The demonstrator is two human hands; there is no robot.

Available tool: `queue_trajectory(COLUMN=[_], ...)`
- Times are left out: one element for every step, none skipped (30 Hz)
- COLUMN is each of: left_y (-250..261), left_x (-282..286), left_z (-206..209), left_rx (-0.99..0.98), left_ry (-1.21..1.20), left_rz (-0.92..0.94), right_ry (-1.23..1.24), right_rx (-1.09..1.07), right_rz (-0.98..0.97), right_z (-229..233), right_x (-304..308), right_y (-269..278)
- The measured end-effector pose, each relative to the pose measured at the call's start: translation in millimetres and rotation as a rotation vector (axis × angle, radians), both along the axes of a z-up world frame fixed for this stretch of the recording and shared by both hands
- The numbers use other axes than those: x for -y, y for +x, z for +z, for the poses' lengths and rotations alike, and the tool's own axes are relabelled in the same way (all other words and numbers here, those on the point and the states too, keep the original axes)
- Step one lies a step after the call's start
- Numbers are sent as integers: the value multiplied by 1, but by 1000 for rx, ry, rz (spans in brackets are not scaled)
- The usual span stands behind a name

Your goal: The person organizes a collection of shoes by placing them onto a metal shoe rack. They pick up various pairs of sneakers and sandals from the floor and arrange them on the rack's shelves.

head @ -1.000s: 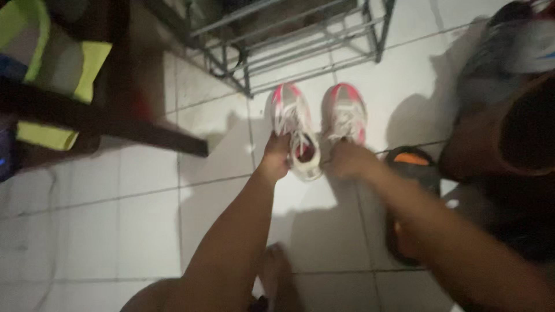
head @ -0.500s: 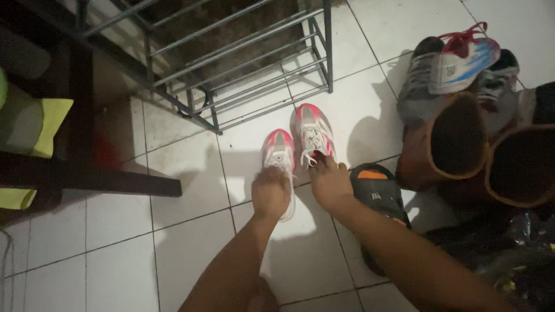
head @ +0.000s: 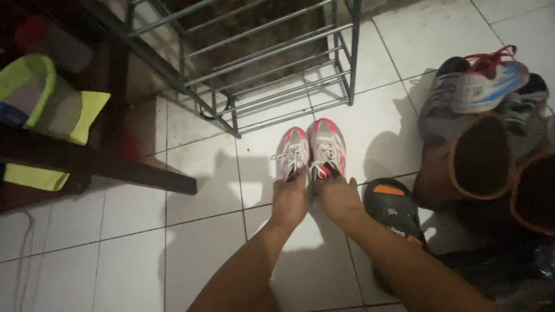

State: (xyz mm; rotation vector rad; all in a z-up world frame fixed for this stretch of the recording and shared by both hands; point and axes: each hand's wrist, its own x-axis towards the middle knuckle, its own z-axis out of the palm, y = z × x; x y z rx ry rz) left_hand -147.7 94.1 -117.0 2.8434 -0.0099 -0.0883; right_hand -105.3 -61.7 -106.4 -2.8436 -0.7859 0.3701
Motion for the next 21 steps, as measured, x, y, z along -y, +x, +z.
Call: queue_trajectory(left_y=[3, 1, -5, -9, -13, -18, -20, -21, -17, -15, -17, -14, -10, -7, -1, 4, 6, 13, 19, 19, 18], left_x=[5, 10, 15, 16, 14, 13, 11, 10, 10, 10, 11, 13, 15, 17, 20, 21, 23, 26, 27, 27, 25], left_z=[2, 3, 4, 5, 6, 6, 5, 2, -1, -4, -6, -7, -6, -3, -1, 3, 5, 6, 5, -1, -9], left_rx=[-67, -17, 33, 85, 0, -84, -169, -196, -222, -245, -212, -169, -127, -132, -138, -145, -220, -283, -346, -347, -347], left_ry=[-18, -25, -32, -36, -40, -48, -56, -25, 5, 33, 31, 29, 28, -15, -58, -99, -132, -169, -206, -167, -127], left_rz=[35, 15, -7, -26, -61, -96, -130, -143, -157, -170, -166, -163, -159, -148, -137, -124, -85, -47, -8, 11, 30], right_ry=[49, 97, 144, 135, 126, 113, 120, 130, 139, 99, 59, 18, 48, 79, 110, 152, 194, 232, 267, 302, 337], right_rx=[-40, -82, -123, -116, -109, -102, -86, -81, -76, -118, -160, -192, -114, -45, 24, -28, -81, -124, -112, -105, -98], right_rz=[-9, -23, -37, -35, -33, -32, -19, -7, 6, 6, 6, 6, 23, 37, 51, 7, -36, -78, -76, -71, -67], right_z=[-1, -3, -4, -6, -7, -8, -9, -11, -13, -15, -16, -16, -16, -17, -16, -14, -11, -7, -3, 0, 2], right_x=[1, 3, 6, 8, 9, 12, 13, 14, 13, 13, 14, 15, 14, 13, 13, 12, 13, 15, 13, 11, 9], right_y=[0, 0, -1, -2, -4, -4, -1, -1, -2, -2, -3, 1, 3, 1, -1, -5, -11, -9, -6, -7, -7])
